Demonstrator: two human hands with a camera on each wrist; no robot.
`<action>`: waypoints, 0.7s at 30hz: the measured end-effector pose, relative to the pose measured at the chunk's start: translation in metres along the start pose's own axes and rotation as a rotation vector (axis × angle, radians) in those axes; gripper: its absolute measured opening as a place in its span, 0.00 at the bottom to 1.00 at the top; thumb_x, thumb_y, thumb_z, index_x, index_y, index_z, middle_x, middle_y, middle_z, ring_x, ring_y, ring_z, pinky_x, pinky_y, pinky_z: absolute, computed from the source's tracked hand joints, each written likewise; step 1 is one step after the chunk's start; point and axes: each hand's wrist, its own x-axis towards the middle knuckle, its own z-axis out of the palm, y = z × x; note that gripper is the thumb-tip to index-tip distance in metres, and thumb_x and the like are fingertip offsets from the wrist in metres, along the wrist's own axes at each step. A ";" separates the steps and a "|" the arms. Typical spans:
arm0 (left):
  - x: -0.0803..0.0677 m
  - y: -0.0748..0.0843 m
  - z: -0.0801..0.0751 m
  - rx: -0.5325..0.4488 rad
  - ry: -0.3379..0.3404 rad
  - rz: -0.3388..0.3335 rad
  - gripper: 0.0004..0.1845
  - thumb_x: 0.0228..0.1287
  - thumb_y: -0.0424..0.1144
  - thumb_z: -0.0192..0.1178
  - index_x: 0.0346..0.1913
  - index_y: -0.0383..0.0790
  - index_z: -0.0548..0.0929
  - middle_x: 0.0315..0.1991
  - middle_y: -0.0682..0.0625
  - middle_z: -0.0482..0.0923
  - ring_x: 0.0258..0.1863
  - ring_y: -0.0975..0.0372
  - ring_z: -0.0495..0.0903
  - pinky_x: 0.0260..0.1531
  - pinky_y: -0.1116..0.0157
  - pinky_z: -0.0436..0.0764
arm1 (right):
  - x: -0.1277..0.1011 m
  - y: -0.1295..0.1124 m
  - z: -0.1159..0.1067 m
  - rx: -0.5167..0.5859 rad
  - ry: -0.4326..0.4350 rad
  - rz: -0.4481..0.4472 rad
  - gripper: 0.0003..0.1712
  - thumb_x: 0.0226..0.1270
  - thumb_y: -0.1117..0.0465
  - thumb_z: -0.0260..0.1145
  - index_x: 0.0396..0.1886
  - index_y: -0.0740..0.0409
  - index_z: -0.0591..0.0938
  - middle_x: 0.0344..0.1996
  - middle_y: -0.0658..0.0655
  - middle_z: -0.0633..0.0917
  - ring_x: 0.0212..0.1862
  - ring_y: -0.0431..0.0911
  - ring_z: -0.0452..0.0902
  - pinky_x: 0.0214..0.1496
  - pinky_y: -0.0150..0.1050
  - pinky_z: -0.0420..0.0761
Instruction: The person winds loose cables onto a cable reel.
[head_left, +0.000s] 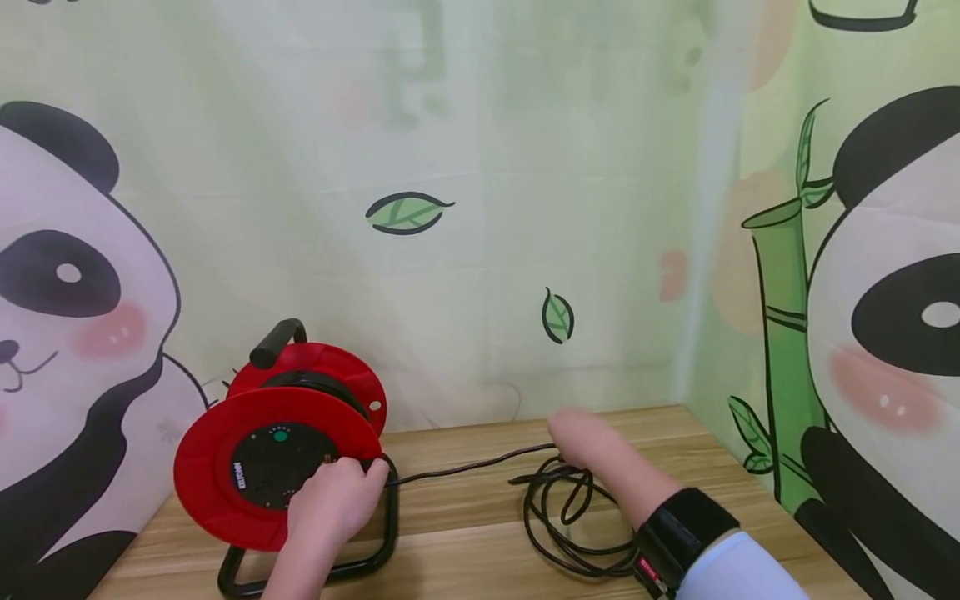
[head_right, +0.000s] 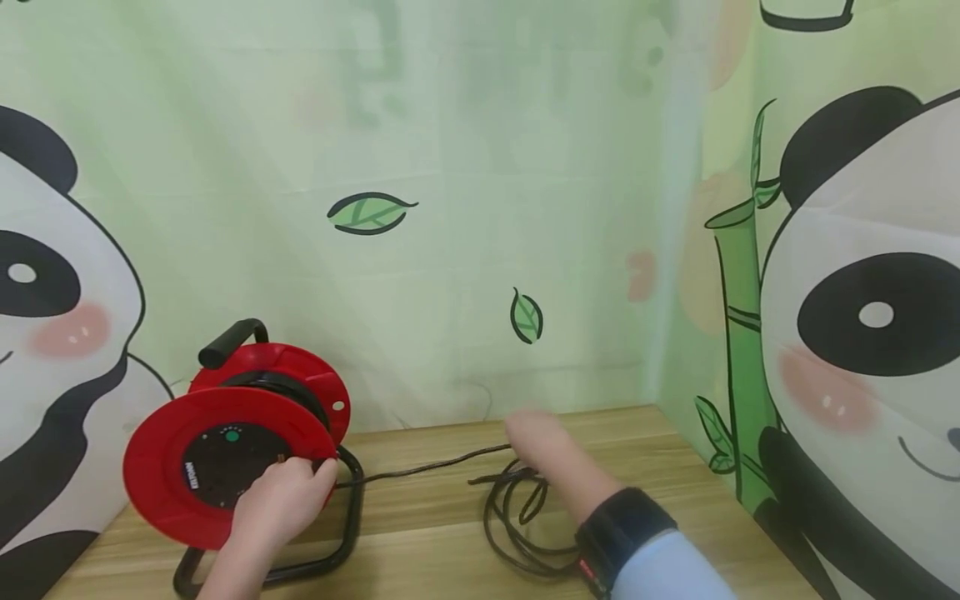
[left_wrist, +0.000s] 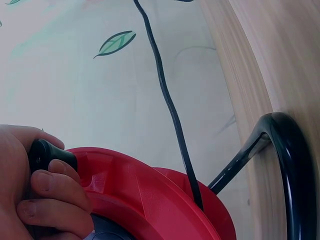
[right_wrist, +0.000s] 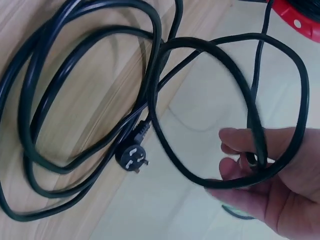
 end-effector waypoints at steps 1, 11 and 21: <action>0.000 0.000 0.000 -0.002 0.002 0.000 0.28 0.74 0.54 0.43 0.18 0.42 0.75 0.16 0.47 0.72 0.19 0.54 0.71 0.18 0.59 0.66 | -0.001 0.002 -0.001 -0.027 0.025 0.023 0.11 0.64 0.75 0.67 0.26 0.59 0.79 0.24 0.55 0.79 0.28 0.47 0.77 0.32 0.44 0.82; 0.000 0.000 -0.001 0.010 0.017 0.006 0.28 0.74 0.54 0.42 0.18 0.42 0.75 0.16 0.47 0.71 0.18 0.54 0.71 0.18 0.58 0.66 | 0.000 0.034 0.000 -0.020 0.201 0.208 0.19 0.73 0.58 0.66 0.19 0.54 0.77 0.16 0.50 0.75 0.21 0.44 0.72 0.22 0.44 0.78; -0.001 0.002 0.000 0.010 0.013 0.003 0.28 0.74 0.54 0.43 0.18 0.43 0.75 0.15 0.47 0.71 0.18 0.54 0.71 0.18 0.59 0.65 | -0.002 0.050 -0.009 0.673 0.107 0.355 0.18 0.81 0.53 0.57 0.34 0.62 0.75 0.16 0.57 0.79 0.18 0.49 0.83 0.20 0.38 0.78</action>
